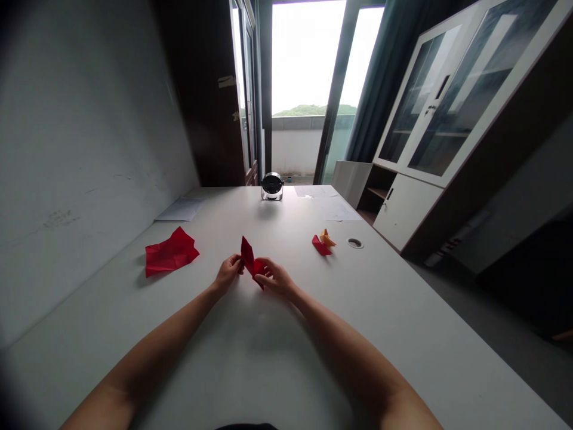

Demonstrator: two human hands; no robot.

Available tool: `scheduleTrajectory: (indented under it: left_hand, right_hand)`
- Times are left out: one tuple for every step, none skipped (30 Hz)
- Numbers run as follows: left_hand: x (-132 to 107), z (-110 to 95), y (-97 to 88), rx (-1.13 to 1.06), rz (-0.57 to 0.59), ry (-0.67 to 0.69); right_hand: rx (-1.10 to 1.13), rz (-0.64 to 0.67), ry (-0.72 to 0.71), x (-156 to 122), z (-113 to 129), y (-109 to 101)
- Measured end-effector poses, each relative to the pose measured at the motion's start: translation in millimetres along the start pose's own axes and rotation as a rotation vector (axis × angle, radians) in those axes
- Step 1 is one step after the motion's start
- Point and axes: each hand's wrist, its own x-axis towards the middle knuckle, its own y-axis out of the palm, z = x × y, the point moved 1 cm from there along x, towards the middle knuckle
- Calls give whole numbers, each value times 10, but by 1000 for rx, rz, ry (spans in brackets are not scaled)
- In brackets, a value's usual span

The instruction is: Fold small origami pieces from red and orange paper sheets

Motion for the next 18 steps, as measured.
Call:
scheduleTrajectory:
  left_hand:
    - [-2,6,3,18,3,6]
    - [-3,15,5,38,8,12]
    - [-3,24,7,58,15,18]
    - [-3,34,8,75,23,26]
    - [-1,44,8,90,33,33]
    - [1,53,8,100,42,39]
    - [4,62,7,107,50,43]
    - [8,70,6,112,55,44]
    - [12,76,6,113,58,45]
    - [16,82,6,111,61,44]
    - [18,86,7,107,64,43]
    - [20,87,8,102,68,44]
    - [20,86,10,98,75,44]
    - [19,83,11,95,82,44]
    - [18,77,13,93,88,44]
    - [15,68,14,92,95,43]
    - [13,59,15,90,103,39]
    - [10,49,15,88,109,35]
  right_hand:
    - [-11,-4,8,3,-5,1]
    - [-21,-8,18,6,-7,1]
    - [-30,-13,27,9,-8,0]
    - [-37,-20,34,11,-8,-2]
    - [-41,-25,37,12,-7,-5]
    - [-40,-28,38,12,-7,-6]
    - [-36,-30,39,11,-9,-8]
    - [-29,-32,41,10,-13,-8]
    - [-21,-34,46,9,-20,-7]
    - [-10,-37,53,7,-29,-6]
    - [-1,-45,61,7,-39,-5]
    - [5,-56,68,7,-48,-4]
    - [5,-67,70,8,-54,-4]
    - [0,-76,68,9,-56,-4]
    - [-9,-82,61,11,-54,-5]
    - [-19,-86,51,12,-49,-6]
    - [-26,-88,41,12,-43,-8]
    - [-29,-88,35,11,-36,-9]
